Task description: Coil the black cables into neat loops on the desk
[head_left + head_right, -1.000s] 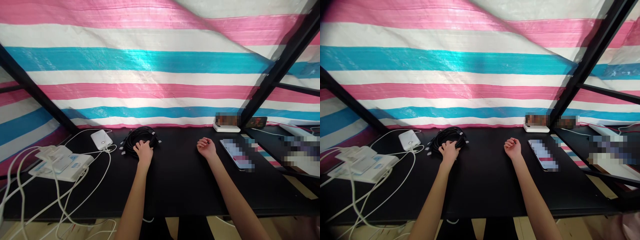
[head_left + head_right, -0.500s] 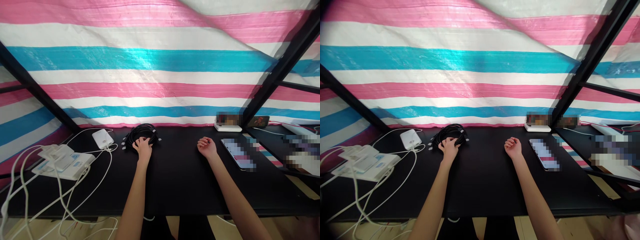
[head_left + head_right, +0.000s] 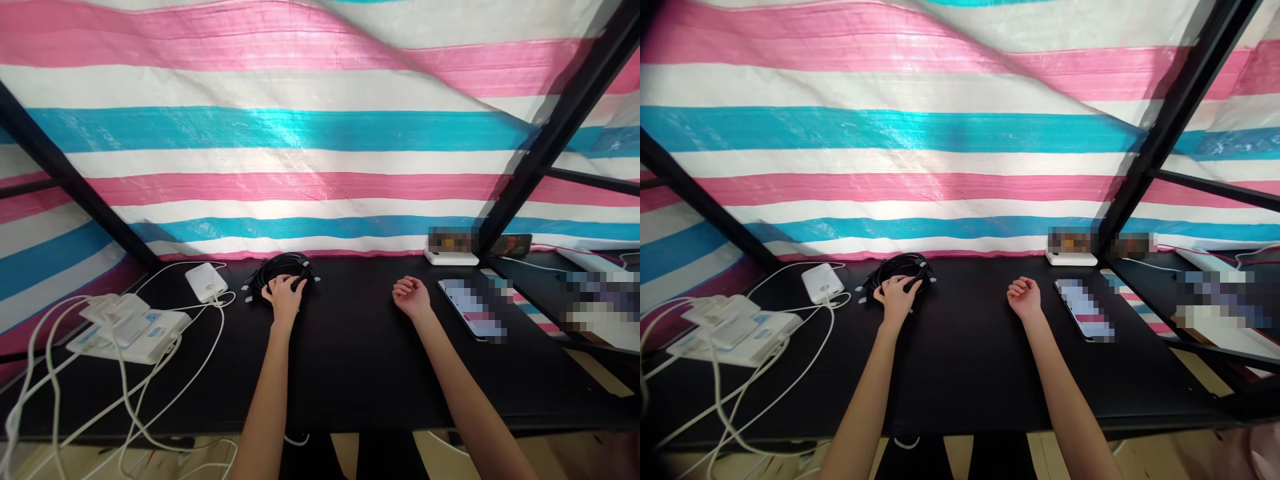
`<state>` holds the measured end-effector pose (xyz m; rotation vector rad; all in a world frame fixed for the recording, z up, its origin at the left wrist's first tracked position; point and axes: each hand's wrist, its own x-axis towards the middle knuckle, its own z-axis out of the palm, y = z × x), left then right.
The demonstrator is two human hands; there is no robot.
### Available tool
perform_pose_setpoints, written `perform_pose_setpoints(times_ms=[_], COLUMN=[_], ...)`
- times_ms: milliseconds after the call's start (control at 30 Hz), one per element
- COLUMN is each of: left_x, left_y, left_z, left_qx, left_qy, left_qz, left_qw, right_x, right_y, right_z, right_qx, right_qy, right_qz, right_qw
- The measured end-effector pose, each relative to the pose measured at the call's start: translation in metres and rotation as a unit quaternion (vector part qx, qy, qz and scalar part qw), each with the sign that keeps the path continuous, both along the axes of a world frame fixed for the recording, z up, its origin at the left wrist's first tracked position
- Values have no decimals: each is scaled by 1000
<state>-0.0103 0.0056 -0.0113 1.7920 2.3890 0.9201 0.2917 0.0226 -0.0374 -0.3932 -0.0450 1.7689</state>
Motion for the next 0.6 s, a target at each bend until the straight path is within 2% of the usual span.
perform_pose_setpoints(times_ms=[167,600], left_x=[0,3], left_y=[-1,-2], left_z=[3,6], left_qx=[-11,15], left_qy=[-9,-25], left_qz=[-3,-3], left_qw=[1000,1000], right_x=[0,2], right_y=[0,0], right_z=[-1,-1], right_qx=[5,10], right_qy=[-2,-3], right_qz=[0,2], right_qw=[1000,1000])
